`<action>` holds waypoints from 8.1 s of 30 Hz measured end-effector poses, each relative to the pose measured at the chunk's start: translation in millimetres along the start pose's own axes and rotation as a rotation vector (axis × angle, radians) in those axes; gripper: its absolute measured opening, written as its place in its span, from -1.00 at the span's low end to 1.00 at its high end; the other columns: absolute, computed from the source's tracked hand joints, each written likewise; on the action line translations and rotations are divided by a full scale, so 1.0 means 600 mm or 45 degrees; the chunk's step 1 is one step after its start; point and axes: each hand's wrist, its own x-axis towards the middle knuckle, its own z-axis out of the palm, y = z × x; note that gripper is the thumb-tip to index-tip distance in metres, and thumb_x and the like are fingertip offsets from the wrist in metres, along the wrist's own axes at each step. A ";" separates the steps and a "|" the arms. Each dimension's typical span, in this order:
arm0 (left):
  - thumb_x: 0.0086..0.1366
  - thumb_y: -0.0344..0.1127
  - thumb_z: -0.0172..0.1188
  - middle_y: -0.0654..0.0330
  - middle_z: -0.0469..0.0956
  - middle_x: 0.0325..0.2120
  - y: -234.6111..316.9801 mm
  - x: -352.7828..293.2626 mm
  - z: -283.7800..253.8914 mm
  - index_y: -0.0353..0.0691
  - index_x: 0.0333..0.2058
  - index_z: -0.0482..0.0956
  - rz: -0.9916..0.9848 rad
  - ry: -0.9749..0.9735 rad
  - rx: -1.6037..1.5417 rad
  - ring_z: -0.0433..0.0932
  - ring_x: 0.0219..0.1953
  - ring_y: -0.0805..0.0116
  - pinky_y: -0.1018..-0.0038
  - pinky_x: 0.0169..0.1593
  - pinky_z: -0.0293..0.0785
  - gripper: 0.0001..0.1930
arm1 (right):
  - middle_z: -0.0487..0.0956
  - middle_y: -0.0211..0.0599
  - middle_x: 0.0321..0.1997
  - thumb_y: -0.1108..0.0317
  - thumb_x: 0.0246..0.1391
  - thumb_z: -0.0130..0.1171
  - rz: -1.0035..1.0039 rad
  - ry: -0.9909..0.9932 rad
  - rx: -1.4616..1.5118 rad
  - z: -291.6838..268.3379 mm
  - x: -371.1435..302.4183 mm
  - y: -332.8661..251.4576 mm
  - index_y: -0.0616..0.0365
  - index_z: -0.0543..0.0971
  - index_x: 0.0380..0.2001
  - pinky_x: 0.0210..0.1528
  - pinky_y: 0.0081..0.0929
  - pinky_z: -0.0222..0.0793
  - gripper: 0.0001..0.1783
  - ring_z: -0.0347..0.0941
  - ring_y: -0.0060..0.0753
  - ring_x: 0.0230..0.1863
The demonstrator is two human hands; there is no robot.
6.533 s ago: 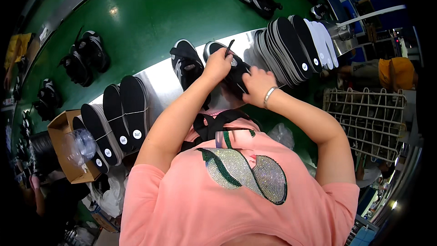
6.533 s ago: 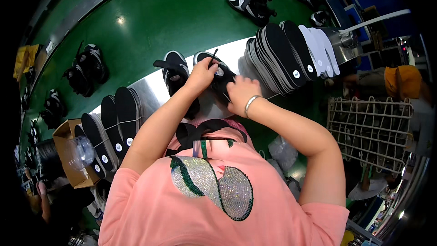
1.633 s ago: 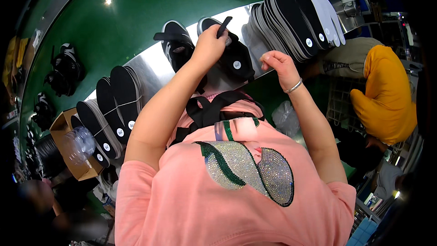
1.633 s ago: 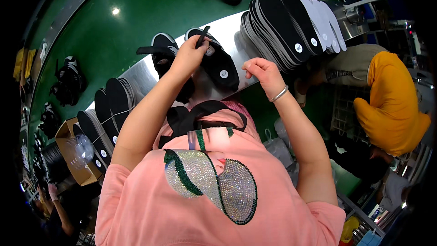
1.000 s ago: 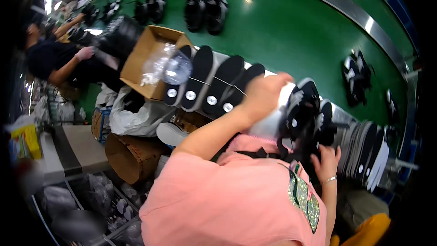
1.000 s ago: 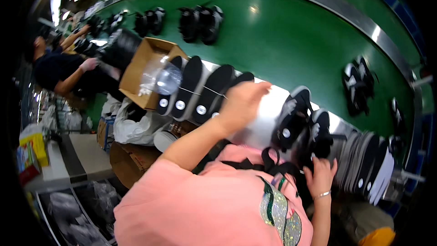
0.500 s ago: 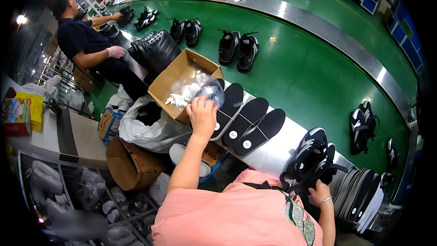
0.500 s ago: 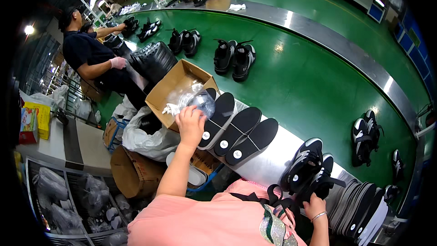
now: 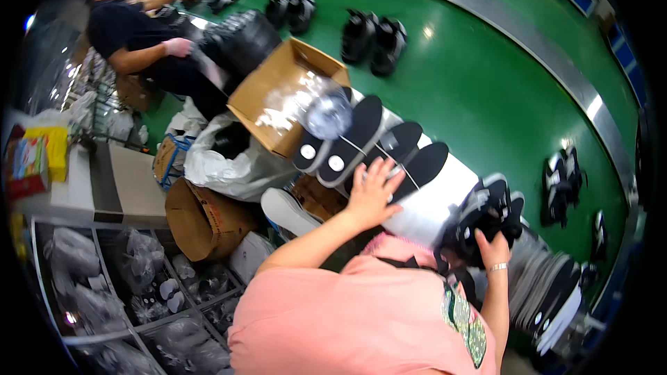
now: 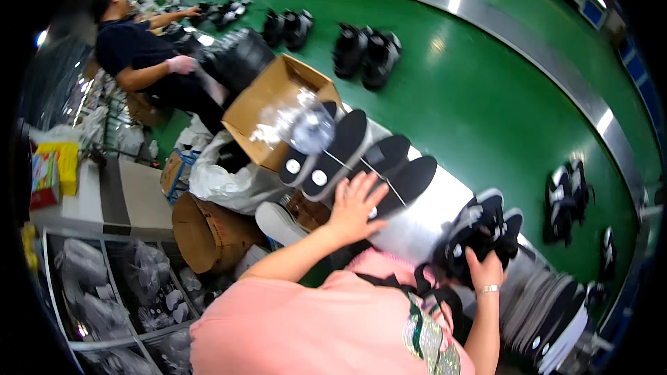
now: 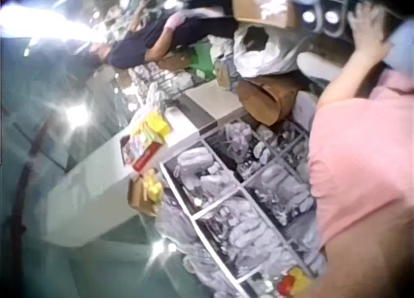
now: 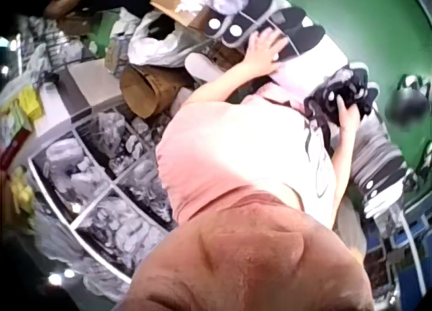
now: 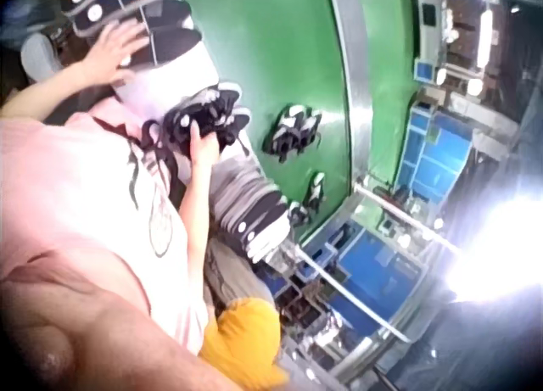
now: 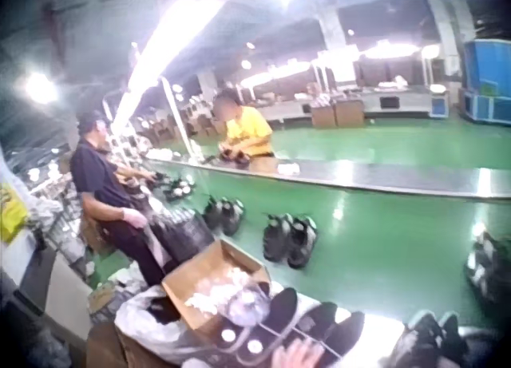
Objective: The person places white insoles into black shoes and fastens the straps of the shoes while they are on a conveyor belt.
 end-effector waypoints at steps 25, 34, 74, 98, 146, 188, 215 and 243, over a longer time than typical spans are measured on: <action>0.08 -0.42 0.07 0.09 0.38 -0.14 -0.018 0.081 0.015 -0.29 -0.13 0.39 -0.094 0.548 -0.114 0.32 -0.08 0.08 0.27 -0.03 0.26 -0.68 | 0.52 -0.16 -0.21 0.13 -0.05 0.08 -0.410 0.420 -0.153 -0.173 0.246 -0.001 0.13 0.49 -0.23 -0.16 -0.34 0.35 -0.64 0.45 -0.14 -0.18; 0.02 -0.35 0.10 0.12 0.39 -0.13 -0.020 0.113 0.048 -0.31 -0.03 0.31 -0.273 0.443 0.239 0.33 -0.08 0.18 0.33 -0.14 0.32 -0.52 | 0.40 -0.01 -0.05 0.34 -0.18 0.20 -0.186 0.501 -0.079 -0.223 0.339 0.327 0.29 0.35 -0.07 0.03 -0.26 0.22 -0.46 0.28 -0.01 0.01; 0.14 -0.21 0.07 0.04 0.51 -0.46 0.302 0.127 0.104 -0.31 0.02 0.22 0.494 -0.889 -1.154 0.50 -0.38 0.27 0.37 -0.28 0.41 -0.50 | 0.51 -0.12 -0.51 -0.10 -0.04 0.01 -0.149 0.342 -0.519 -0.075 -0.050 0.066 0.16 0.45 -0.41 -0.05 -0.23 0.14 -0.52 0.44 -0.12 -0.38; 0.04 -0.37 0.08 0.13 0.38 -0.32 0.357 0.171 0.134 -0.21 -0.27 0.42 1.192 -0.070 -0.514 0.42 -0.27 0.16 0.36 -0.23 0.39 -0.77 | 0.51 -0.28 -0.31 -0.06 -0.22 0.21 0.481 0.716 -0.425 -0.204 -0.120 0.261 0.06 0.47 -0.35 -0.19 -0.20 0.25 -0.54 0.43 -0.18 -0.22; 0.02 -0.40 -0.03 0.02 0.53 -0.53 0.344 0.203 0.172 -0.22 -0.43 0.52 0.184 -0.454 -1.513 0.51 -0.43 0.10 0.41 -0.31 0.38 -0.84 | 0.55 -0.01 -0.43 0.46 -0.27 0.04 -0.140 -0.529 -0.641 -0.015 0.037 0.017 0.25 0.58 -0.49 -0.21 -0.33 0.39 -0.80 0.50 -0.10 -0.29; 0.11 -0.41 0.01 0.26 0.48 -0.49 0.311 0.229 0.128 -0.31 -0.34 0.49 0.028 -0.541 -1.642 0.40 -0.43 0.50 0.60 -0.33 0.33 -0.84 | 0.27 -0.50 -0.69 0.36 0.09 -0.02 -0.172 -0.373 2.112 -0.013 -0.028 0.056 0.18 0.41 -0.51 -0.30 -0.56 0.24 -0.85 0.26 -0.57 -0.54; 0.18 -0.23 0.06 0.04 0.48 -0.21 -0.143 0.117 -0.183 -0.19 -0.12 0.44 -0.456 1.002 0.513 0.45 -0.16 0.08 0.30 -0.09 0.35 -0.69 | 0.39 -0.10 -0.07 0.27 -0.12 0.15 -0.029 0.622 -0.207 -0.012 -0.125 0.140 0.05 0.48 -0.28 -0.14 -0.23 0.32 -0.73 0.36 -0.03 -0.12; 0.02 -0.29 0.17 -0.03 0.48 -0.50 0.429 0.163 0.108 -0.25 -0.30 0.33 0.894 -0.229 -0.657 0.47 -0.37 -0.02 0.19 -0.32 0.38 -0.70 | 0.51 -0.14 -0.50 -0.02 -0.27 0.29 0.643 0.894 -0.271 -0.259 -0.178 0.352 0.12 0.41 -0.47 -0.32 -0.32 0.31 -0.53 0.44 -0.09 -0.39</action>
